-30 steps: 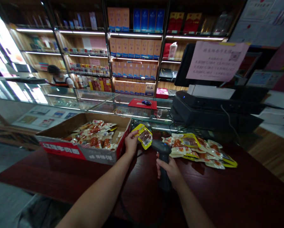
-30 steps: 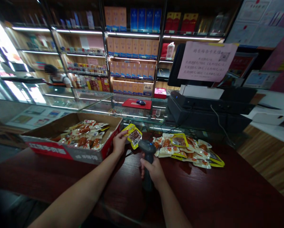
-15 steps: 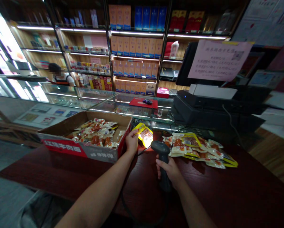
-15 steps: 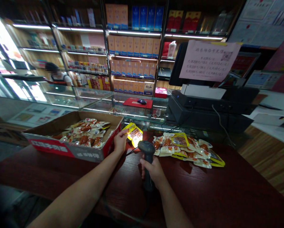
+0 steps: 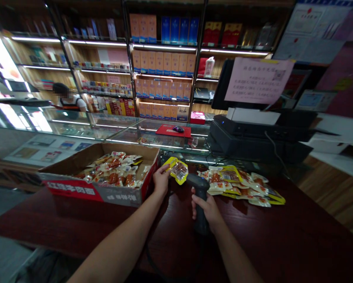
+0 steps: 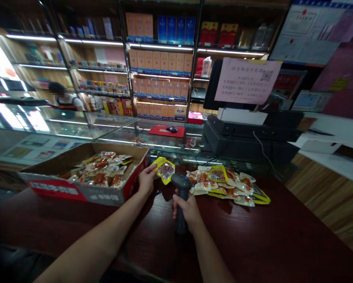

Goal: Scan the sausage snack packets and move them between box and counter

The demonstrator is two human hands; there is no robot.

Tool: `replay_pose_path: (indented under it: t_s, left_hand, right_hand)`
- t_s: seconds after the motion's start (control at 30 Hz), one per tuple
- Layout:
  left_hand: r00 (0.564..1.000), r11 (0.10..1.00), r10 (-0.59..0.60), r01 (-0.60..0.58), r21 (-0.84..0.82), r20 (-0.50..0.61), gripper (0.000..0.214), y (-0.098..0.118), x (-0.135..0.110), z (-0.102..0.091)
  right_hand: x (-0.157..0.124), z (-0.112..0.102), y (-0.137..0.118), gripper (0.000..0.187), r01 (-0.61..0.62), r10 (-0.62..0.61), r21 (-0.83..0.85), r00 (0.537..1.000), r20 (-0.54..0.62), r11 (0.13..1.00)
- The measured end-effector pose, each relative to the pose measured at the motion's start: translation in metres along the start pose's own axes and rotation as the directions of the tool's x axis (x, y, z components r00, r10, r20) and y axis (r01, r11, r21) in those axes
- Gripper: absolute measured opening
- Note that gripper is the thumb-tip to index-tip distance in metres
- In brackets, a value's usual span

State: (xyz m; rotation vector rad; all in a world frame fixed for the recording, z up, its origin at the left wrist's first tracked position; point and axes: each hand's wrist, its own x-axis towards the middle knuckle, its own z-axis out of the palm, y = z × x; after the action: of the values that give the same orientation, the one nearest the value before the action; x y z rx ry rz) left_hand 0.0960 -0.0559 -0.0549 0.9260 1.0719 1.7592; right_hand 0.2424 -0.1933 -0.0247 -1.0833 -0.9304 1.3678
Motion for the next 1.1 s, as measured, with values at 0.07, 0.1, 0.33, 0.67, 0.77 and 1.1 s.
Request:
replay_pose_path:
  t_s: [0.07, 0.1, 0.33, 0.67, 0.77, 1.1]
  left_hand:
    - [0.997, 0.997, -0.052, 0.056, -0.049, 0.064, 0.029, 0.004, -0.007, 0.011]
    - [0.992, 0.995, -0.07, 0.077, -0.067, 0.104, 0.031, 0.006, -0.011, 0.018]
    - [0.929, 0.983, -0.155, 0.178, -0.039, 0.335, 0.029, 0.01, -0.02, 0.076]
    - [0.835, 0.947, -0.267, 0.134, 0.292, 0.481, 0.023, -0.037, -0.017, 0.128]
    - [0.79, 0.931, -0.177, -0.059, 0.36, 0.587, 0.018, -0.044, -0.029, 0.132]
    - [0.736, 0.815, -0.023, -0.379, 0.439, 0.677, 0.029, -0.043, -0.054, 0.133]
  right_hand:
    - [-0.003, 0.001, -0.009, 0.044, 0.014, -0.013, 0.016, 1.0, -0.01, 1.0]
    - [-0.006, 0.0, -0.014, 0.043, 0.024, -0.024, 0.02, 1.0, -0.014, 1.0]
    - [-0.021, -0.02, -0.043, 0.039, 0.119, -0.116, 0.018, 0.989, -0.096, 0.993]
    - [-0.031, -0.054, -0.047, 0.046, 0.154, -0.146, 0.028, 0.973, -0.179, 0.988]
    - [-0.032, -0.058, -0.045, 0.048, 0.168, -0.159, 0.039, 0.971, -0.178, 0.985]
    - [-0.029, -0.064, -0.039, 0.049, 0.142, -0.131, 0.058, 0.978, -0.164, 0.988]
